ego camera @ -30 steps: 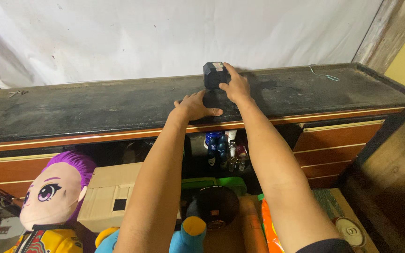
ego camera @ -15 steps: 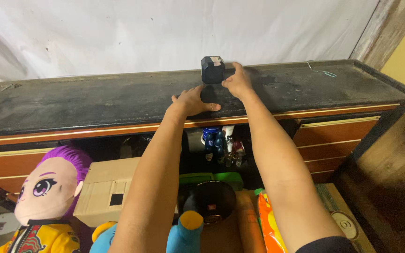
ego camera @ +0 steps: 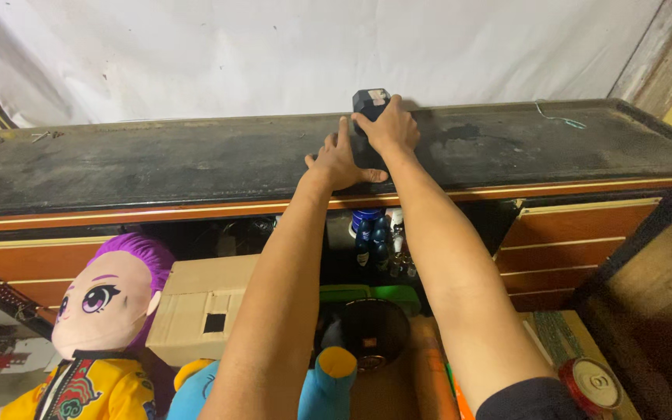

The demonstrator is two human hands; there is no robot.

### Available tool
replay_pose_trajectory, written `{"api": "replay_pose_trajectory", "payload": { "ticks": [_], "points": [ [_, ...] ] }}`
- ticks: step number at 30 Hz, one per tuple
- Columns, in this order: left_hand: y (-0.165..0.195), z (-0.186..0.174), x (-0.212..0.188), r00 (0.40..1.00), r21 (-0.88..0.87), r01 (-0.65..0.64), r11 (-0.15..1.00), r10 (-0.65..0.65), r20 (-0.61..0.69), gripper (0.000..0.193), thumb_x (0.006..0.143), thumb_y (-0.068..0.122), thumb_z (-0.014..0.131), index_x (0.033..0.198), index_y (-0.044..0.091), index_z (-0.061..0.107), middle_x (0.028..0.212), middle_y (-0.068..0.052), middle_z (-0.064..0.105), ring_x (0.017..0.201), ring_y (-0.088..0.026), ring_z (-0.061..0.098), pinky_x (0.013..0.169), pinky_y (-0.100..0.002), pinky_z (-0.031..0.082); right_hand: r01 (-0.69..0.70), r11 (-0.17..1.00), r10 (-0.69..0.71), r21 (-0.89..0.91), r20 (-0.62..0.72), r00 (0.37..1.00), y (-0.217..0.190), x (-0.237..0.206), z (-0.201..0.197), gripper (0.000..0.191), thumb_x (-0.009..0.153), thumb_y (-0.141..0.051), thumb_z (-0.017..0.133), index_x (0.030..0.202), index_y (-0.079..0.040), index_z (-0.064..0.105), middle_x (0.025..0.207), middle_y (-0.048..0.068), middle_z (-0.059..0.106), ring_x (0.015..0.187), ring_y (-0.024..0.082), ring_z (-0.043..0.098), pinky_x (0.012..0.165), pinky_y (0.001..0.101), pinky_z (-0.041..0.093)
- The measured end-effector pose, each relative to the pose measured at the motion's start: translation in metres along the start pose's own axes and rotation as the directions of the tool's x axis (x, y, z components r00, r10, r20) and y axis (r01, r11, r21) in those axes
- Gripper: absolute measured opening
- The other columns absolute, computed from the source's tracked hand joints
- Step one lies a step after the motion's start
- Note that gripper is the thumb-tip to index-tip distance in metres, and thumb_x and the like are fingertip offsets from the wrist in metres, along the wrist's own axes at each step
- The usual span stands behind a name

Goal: The person clears items from the top of a wooden cabinet, placing a speaker, bottles, a can, a tissue pack, a photo frame, a box and plush toys onto a cardboard sheet in front, then rearranges the plush toys and boxes and wipes a small black object with a pink cloth.

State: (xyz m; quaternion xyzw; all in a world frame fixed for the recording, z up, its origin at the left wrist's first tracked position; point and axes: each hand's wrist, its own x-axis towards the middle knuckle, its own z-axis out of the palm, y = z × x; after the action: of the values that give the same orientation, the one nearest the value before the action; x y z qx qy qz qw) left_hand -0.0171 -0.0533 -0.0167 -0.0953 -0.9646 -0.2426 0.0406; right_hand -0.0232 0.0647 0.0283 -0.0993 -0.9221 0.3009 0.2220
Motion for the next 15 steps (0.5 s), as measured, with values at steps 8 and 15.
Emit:
{"api": "replay_pose_trajectory", "payload": {
  "ticks": [8,15],
  "points": [
    [-0.002,0.002,0.005,1.0,-0.027,-0.004,1.0,0.003,-0.02,0.164,0.044,0.077,0.09,0.164,0.018,-0.005,0.169,-0.023,0.013,0.154,-0.045,0.02,0.115,-0.074,0.018,0.392,0.918,-0.382,0.067,-0.119,0.916,0.021,0.008,0.015,0.094,0.07,-0.007,0.091,0.148,-0.027,0.043,0.148,0.02,0.031,0.129,0.046,0.052,0.107,0.0488,0.05],
    [0.003,-0.001,0.006,1.0,-0.022,-0.006,1.0,0.006,0.002,0.16,0.042,0.074,0.088,0.165,0.024,0.0,0.171,-0.01,0.019,0.154,-0.043,0.022,0.116,-0.077,0.016,0.469,0.872,-0.474,0.138,0.001,0.881,0.027,0.012,0.017,0.101,0.074,-0.001,0.087,0.154,-0.035,0.036,0.155,0.021,0.022,0.141,0.048,0.033,0.114,0.0502,0.041]
  ]
}}
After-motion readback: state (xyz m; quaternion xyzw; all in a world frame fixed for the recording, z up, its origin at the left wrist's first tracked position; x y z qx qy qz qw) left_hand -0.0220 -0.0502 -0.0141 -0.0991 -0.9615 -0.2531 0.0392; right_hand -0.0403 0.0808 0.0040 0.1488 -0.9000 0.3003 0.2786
